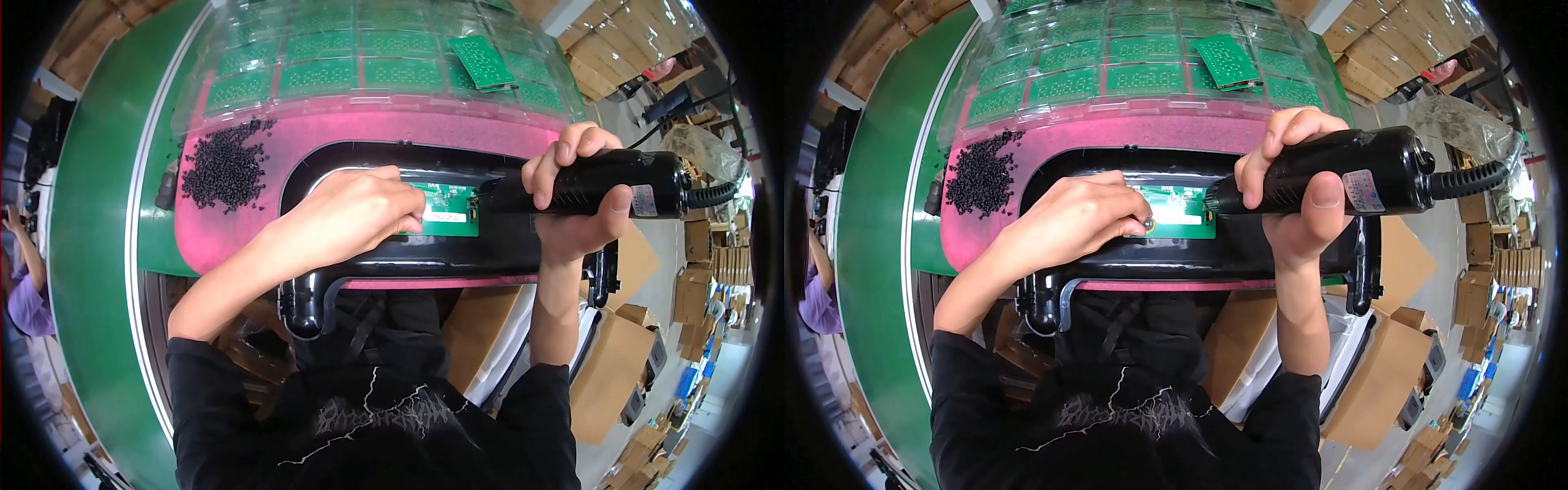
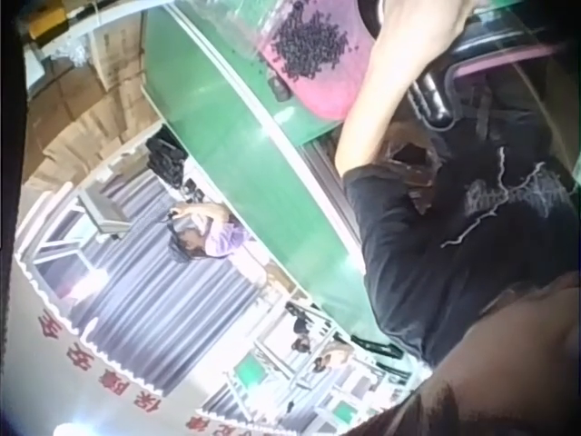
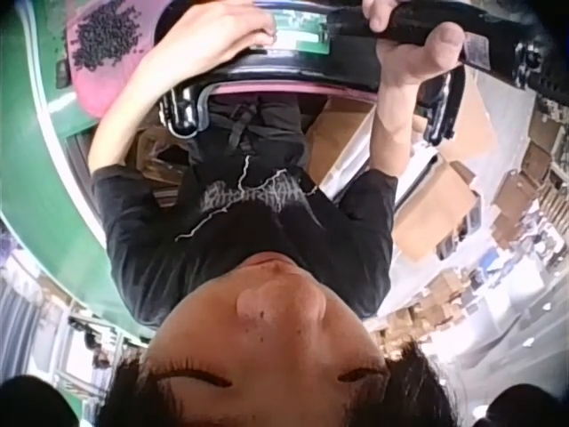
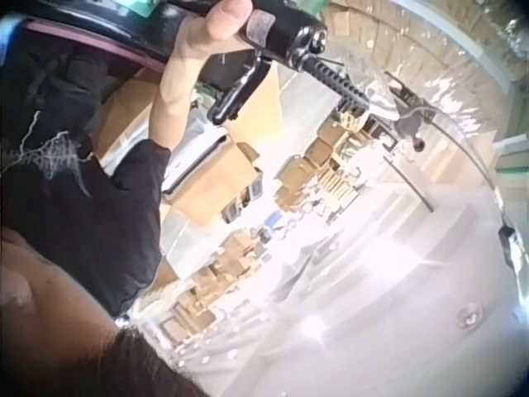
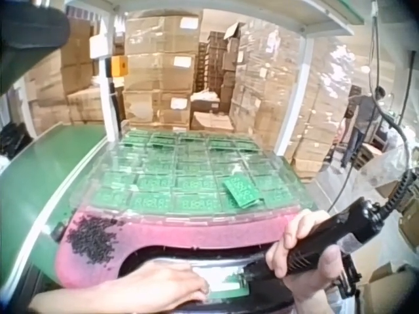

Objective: Assembling electronic circuit boards into plastic housings using an electric screwdriver.

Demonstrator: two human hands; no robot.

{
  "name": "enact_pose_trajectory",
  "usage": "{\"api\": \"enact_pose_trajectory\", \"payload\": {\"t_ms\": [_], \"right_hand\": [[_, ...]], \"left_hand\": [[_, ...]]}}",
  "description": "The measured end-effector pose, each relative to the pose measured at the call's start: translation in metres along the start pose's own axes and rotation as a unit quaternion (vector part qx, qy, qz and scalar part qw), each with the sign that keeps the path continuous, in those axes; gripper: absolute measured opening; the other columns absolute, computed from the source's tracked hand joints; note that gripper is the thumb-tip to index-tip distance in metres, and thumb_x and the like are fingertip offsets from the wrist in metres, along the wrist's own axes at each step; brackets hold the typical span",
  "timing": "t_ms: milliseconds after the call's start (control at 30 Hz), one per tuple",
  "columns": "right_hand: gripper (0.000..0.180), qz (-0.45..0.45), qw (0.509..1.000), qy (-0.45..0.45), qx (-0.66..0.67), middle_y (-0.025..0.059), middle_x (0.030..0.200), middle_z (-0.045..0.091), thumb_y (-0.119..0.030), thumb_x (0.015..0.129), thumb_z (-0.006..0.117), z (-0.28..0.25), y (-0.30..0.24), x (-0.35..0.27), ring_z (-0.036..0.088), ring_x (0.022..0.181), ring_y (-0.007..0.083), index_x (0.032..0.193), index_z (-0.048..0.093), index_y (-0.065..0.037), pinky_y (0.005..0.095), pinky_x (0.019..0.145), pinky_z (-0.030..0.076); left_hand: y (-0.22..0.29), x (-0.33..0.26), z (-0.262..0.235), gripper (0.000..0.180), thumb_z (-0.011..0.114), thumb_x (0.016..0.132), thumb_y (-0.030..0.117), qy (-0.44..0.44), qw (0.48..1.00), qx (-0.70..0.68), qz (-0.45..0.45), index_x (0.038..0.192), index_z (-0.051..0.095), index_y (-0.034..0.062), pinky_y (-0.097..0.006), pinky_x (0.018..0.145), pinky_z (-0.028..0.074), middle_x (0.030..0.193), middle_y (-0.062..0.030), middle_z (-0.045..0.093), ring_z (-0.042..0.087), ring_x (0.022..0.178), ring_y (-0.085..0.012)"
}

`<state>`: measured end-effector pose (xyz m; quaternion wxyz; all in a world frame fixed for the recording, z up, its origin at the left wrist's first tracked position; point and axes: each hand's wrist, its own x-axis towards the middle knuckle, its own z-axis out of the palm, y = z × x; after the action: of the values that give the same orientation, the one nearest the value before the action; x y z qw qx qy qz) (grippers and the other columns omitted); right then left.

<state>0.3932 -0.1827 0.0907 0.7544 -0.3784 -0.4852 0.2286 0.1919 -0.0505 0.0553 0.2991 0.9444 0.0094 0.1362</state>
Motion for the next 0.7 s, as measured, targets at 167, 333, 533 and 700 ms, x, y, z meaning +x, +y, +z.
{"api": "enact_pose_trajectory", "payload": {"t_ms": [167,333,533,700], "right_hand": [[0.056,0.004,1.0,0.003,-0.001,0.0094,0.092,0.049,-0.056,0.087,0.054,-0.001,0.005,-0.001,0.045,0.047,0.0125,0.104,0.049,-0.003,0.029,0.049,0.039],[0.046,0.031,0.999,-0.038,-0.024,0.0083,0.088,0.047,-0.046,0.087,0.057,0.004,0.011,0.005,0.045,0.047,0.0114,0.102,0.048,-0.004,0.0282,0.05,0.04],[0.029,0.034,0.997,-0.05,0.055,0.0106,0.085,0.051,-0.014,0.084,0.064,0.006,0.017,0.017,0.046,0.05,0.0104,0.105,0.051,0.001,0.0246,0.044,0.039],[0.018,0.053,0.995,0.032,0.079,0.0075,0.078,0.055,-0.011,0.087,0.062,0.012,0.004,0.012,0.05,0.048,0.0114,0.096,0.055,0.002,0.0254,0.046,0.043]], "left_hand": [[0.0,-0.001,0.007,0.014,0.063,0.087,0.018,-0.003,0.999,-0.008,-0.051,0.09,0.063,0.005,-0.04,0.07,0.051,0.084,-0.0079,0.068,0.065,0.086,-0.0301],[-0.001,-0.003,0.005,0.015,0.062,0.087,0.02,-0.018,0.995,-0.015,-0.093,0.091,0.064,0.0057,-0.041,0.067,0.052,0.084,-0.0093,0.069,0.066,0.082,-0.0312],[0.0,0.003,-0.001,0.014,0.063,0.086,0.019,-0.023,0.995,0.007,-0.098,0.092,0.066,0.0071,-0.041,0.066,0.052,0.083,-0.0105,0.069,0.066,0.081,-0.0317],[0.008,0.007,-0.004,0.014,0.066,0.084,0.016,-0.027,0.995,0.027,-0.097,0.096,0.066,0.0073,-0.041,0.066,0.051,0.081,-0.0122,0.068,0.066,0.078,-0.0321]]}}
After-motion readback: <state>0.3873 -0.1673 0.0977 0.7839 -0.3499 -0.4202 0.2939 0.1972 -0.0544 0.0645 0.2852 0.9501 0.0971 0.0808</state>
